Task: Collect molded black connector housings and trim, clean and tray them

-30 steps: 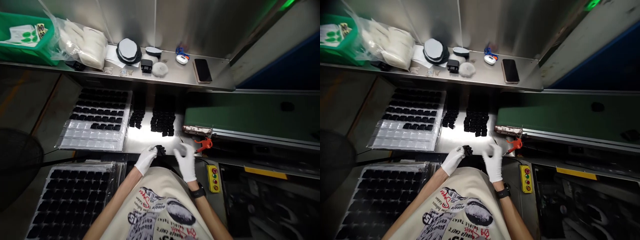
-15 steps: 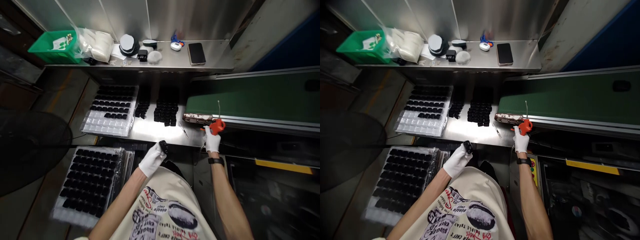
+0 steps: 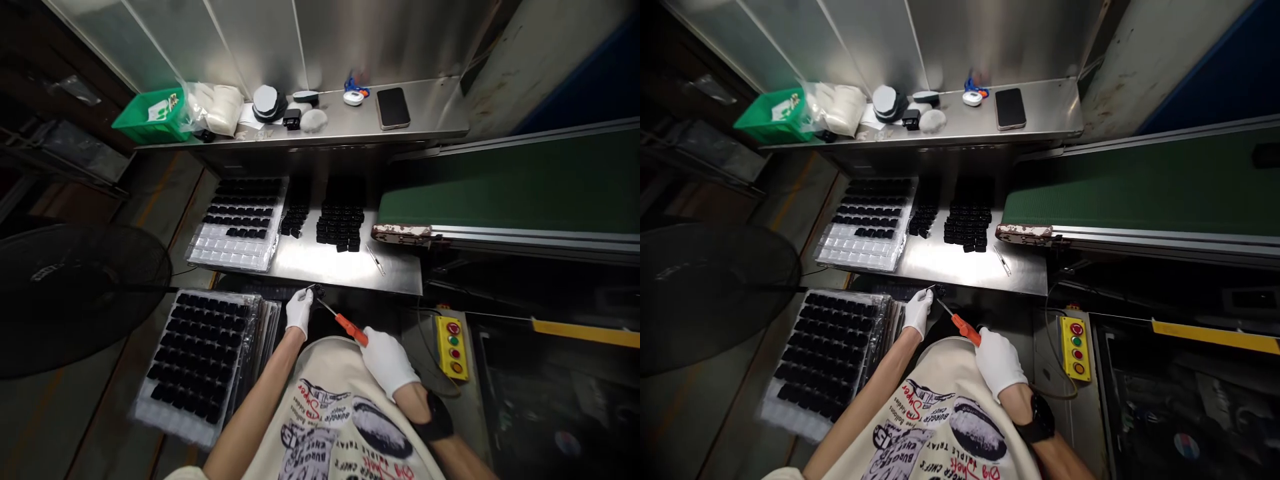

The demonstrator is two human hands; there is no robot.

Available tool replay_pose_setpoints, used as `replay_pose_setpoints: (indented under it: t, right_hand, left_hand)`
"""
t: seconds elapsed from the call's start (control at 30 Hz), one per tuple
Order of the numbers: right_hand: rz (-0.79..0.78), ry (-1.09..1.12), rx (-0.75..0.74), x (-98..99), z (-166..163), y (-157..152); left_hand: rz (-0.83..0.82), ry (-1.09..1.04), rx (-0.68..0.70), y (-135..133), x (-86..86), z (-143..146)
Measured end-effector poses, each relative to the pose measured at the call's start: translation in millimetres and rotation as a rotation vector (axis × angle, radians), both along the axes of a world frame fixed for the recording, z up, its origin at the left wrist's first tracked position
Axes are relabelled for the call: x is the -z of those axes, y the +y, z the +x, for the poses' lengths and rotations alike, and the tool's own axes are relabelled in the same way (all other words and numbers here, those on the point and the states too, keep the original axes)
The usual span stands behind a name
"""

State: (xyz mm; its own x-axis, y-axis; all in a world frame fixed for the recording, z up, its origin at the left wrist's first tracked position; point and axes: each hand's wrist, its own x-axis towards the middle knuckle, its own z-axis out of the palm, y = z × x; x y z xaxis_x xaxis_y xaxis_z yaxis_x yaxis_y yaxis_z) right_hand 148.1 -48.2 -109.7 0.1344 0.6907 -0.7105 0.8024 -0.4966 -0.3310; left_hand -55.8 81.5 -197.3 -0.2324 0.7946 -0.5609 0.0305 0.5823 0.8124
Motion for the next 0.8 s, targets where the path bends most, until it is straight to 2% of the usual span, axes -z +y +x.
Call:
replay_pose_setpoints:
  t: [0.17, 0.47, 0.8]
  right_hand:
    - [-0.014, -0.003, 0.0, -5.3, -4.0, 2.6]
    - [-0.008, 0.005, 0.048, -8.9, -1.5, 0.9]
    - [-0.089, 0.027, -0.031, -10.9, -4.4, 4.4]
  left_hand:
    - [0.077, 0.094, 0.019, 9.1, 3.6, -6.1]
    - [0.087, 0.112, 0.078, 29.0, 21.4, -52.6]
    - [-0.006, -0.031, 0.233, 11.2, 47.1, -67.8]
